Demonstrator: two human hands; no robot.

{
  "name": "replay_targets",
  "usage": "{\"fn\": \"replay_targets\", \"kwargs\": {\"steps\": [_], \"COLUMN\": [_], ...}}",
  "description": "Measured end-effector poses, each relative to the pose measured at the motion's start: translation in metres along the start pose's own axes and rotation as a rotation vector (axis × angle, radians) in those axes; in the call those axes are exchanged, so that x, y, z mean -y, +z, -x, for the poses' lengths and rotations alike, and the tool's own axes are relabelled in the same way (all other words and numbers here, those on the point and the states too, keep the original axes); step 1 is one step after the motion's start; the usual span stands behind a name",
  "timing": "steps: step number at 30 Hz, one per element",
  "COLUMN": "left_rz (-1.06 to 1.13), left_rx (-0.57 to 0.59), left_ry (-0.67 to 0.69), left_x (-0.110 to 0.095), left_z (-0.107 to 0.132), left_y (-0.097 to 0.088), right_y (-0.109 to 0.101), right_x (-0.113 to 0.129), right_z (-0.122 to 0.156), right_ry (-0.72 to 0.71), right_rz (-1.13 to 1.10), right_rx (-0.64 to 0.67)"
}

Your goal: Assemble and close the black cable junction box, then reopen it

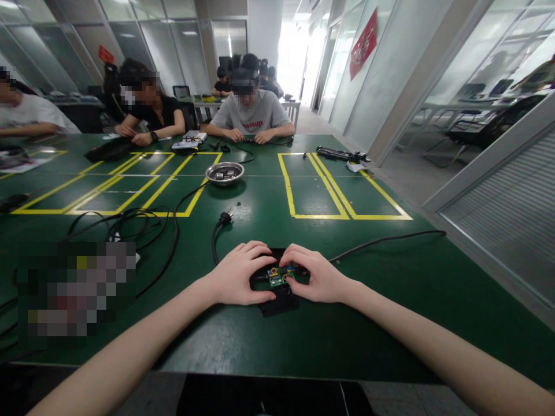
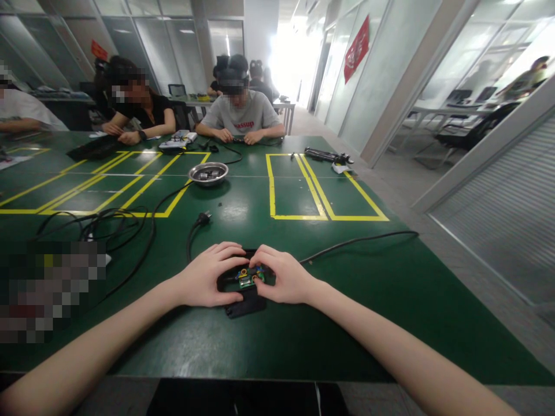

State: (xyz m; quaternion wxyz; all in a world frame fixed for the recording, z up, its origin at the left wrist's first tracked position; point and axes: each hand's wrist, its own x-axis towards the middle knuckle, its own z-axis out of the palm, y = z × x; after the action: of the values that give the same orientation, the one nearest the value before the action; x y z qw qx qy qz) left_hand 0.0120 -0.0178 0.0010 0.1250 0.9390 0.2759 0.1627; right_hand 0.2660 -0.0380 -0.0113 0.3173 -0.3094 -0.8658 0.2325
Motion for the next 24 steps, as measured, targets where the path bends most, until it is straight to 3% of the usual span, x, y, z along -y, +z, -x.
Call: {"fn": "replay_targets", "kwargs": {"steps": [11, 20, 24], "left_rz": [0.086, -0.015, -0.029], "left_rx": [-0.083, -0.035, -0.083], "left_ry": [-0.098, 0.051, 0.091], "left_x": [0.005, 0.017, 0.019], "left_z": [-0.003, -0.007, -0.01], "left_y": [0.013, 0.007, 0.006], "right_y": [0.006, 0.013, 0.013], "right_x": [-0.008, -0.01, -0.01], "right_z": [0.001, -0.005, -0.005], "right_ry": [0.108, 0.277, 0.254], "right_rz": [-0.043, -0.128, -0.103], "right_rx": [-0.059, -0.152, -0.156]}}
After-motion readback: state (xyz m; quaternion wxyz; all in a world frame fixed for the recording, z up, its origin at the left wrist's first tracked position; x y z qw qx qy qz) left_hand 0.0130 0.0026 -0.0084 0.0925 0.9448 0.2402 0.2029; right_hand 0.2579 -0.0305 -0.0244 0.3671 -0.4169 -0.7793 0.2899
